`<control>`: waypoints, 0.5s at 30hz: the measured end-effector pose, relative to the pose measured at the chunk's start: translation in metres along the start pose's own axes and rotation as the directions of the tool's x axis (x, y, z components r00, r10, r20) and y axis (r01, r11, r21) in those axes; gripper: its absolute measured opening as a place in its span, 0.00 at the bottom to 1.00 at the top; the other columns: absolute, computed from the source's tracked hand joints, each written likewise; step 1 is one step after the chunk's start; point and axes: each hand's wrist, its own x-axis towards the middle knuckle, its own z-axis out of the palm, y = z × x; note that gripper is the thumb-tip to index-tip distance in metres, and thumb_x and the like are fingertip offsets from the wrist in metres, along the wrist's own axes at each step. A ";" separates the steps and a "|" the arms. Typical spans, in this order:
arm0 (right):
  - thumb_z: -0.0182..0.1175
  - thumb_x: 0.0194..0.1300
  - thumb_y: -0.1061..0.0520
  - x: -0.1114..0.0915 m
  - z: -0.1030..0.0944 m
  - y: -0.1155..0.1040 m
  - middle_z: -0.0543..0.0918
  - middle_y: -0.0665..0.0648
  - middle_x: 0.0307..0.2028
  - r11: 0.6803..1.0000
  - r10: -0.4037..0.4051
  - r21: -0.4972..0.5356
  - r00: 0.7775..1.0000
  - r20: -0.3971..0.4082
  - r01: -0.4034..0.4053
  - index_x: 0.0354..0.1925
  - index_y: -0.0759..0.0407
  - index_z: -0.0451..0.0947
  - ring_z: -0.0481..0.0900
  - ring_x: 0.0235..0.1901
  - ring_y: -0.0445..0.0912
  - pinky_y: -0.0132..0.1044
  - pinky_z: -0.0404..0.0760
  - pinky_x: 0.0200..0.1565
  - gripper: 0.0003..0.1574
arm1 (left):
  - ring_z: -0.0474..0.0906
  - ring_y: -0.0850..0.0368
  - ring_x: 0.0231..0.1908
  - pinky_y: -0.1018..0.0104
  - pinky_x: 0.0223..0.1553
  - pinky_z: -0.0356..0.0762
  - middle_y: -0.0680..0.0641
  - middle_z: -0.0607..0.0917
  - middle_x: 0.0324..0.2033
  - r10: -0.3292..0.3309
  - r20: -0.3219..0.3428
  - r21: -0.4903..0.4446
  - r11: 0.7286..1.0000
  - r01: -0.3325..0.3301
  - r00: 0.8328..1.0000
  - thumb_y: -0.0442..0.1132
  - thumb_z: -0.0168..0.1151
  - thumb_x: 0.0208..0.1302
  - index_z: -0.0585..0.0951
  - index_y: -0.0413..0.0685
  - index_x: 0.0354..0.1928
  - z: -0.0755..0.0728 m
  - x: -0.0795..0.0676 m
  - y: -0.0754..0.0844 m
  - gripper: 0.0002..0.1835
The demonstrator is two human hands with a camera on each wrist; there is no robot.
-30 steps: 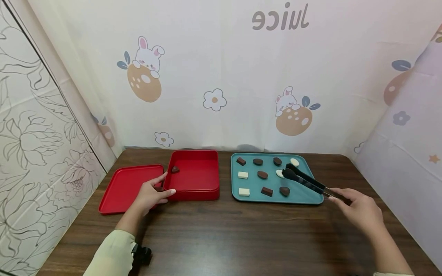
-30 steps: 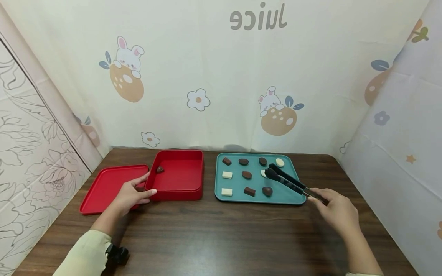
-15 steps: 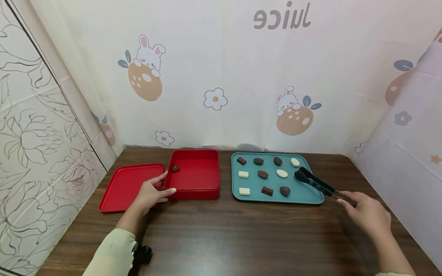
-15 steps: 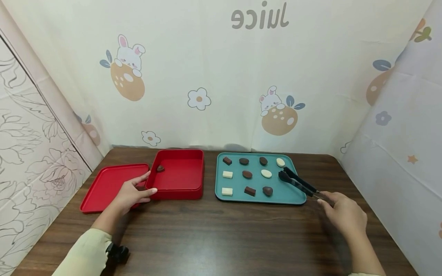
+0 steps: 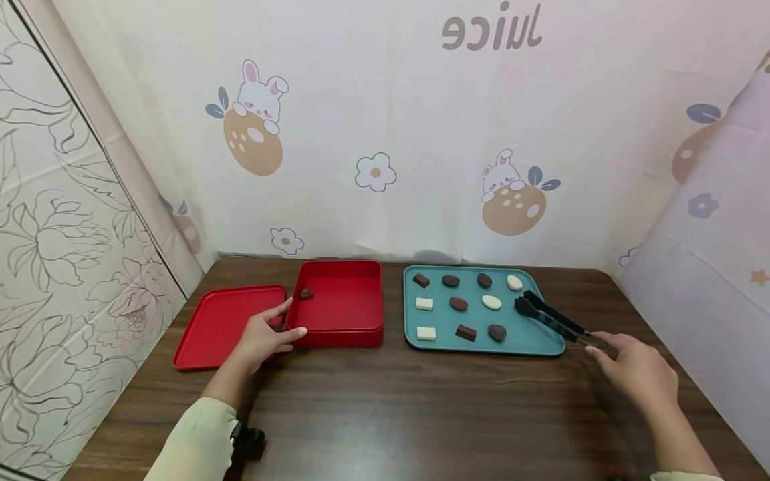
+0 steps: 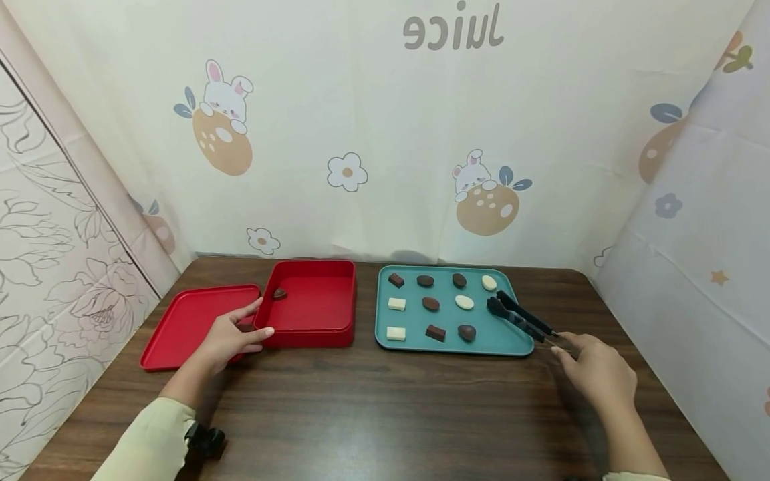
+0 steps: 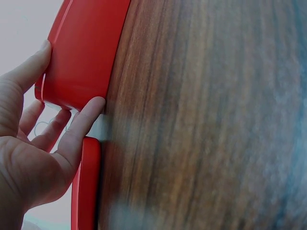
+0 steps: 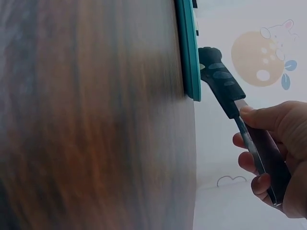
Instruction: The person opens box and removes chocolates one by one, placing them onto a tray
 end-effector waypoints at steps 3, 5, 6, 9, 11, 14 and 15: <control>0.61 0.66 0.39 -0.001 0.000 -0.001 0.74 0.77 0.53 1.000 0.010 0.004 1.000 0.008 -0.010 0.61 0.64 0.73 0.71 0.20 0.48 0.45 0.68 0.18 0.37 | 0.62 0.37 0.63 0.55 0.43 0.84 0.34 0.61 0.69 0.009 0.008 0.006 1.000 -0.009 1.000 0.45 0.75 0.54 0.59 0.58 0.75 0.000 0.000 0.000 0.48; 0.61 0.66 0.39 -0.001 -0.001 -0.001 0.75 0.78 0.52 1.000 0.018 0.010 1.000 0.002 -0.018 0.61 0.65 0.73 0.72 0.20 0.48 0.45 0.67 0.17 0.38 | 0.63 0.38 0.62 0.55 0.42 0.84 0.34 0.61 0.68 0.009 0.005 0.003 1.000 -0.009 1.000 0.45 0.75 0.53 0.60 0.59 0.75 0.000 0.000 0.000 0.49; 0.60 0.66 0.38 -0.002 -0.001 -0.002 0.75 0.78 0.52 1.000 0.022 0.014 1.000 -0.005 -0.022 0.61 0.65 0.73 0.72 0.20 0.49 0.44 0.67 0.17 0.38 | 0.63 0.38 0.62 0.55 0.42 0.84 0.35 0.61 0.68 0.007 0.004 0.003 1.000 -0.007 1.000 0.45 0.76 0.53 0.60 0.59 0.75 0.000 0.000 0.000 0.49; 0.59 0.66 0.36 -0.003 0.000 -0.001 0.75 0.78 0.51 0.999 0.028 0.026 0.999 -0.034 -0.027 0.61 0.64 0.73 0.76 0.23 0.55 0.43 0.67 0.16 0.39 | 0.63 0.38 0.62 0.56 0.42 0.84 0.34 0.61 0.69 0.008 0.005 0.002 1.000 -0.008 1.000 0.45 0.76 0.52 0.60 0.59 0.75 0.000 0.001 0.000 0.49; 0.58 0.67 0.36 -0.003 0.000 -0.001 0.75 0.78 0.51 0.999 0.028 0.035 0.998 -0.056 -0.026 0.61 0.64 0.73 0.78 0.26 0.58 0.42 0.67 0.15 0.39 | 0.63 0.38 0.62 0.56 0.42 0.84 0.35 0.61 0.69 0.004 0.003 -0.001 1.000 -0.004 1.000 0.45 0.76 0.52 0.60 0.59 0.75 0.000 0.001 0.000 0.49; 0.58 0.67 0.36 -0.004 0.001 0.000 0.74 0.78 0.52 0.999 0.025 0.046 0.997 -0.076 -0.021 0.61 0.64 0.74 0.79 0.29 0.60 0.41 0.67 0.14 0.39 | 0.63 0.38 0.63 0.56 0.42 0.84 0.34 0.61 0.69 0.003 0.001 0.000 1.000 -0.003 1.000 0.46 0.76 0.51 0.60 0.59 0.75 0.000 0.001 -0.001 0.50; 0.58 0.67 0.36 -0.004 0.001 0.000 0.74 0.79 0.53 0.998 0.024 0.052 0.997 -0.080 -0.020 0.61 0.64 0.73 0.79 0.30 0.61 0.41 0.67 0.14 0.39 | 0.63 0.38 0.63 0.56 0.42 0.84 0.34 0.61 0.68 0.003 0.000 -0.001 1.000 -0.003 1.000 0.46 0.76 0.51 0.60 0.59 0.75 0.000 0.001 -0.001 0.50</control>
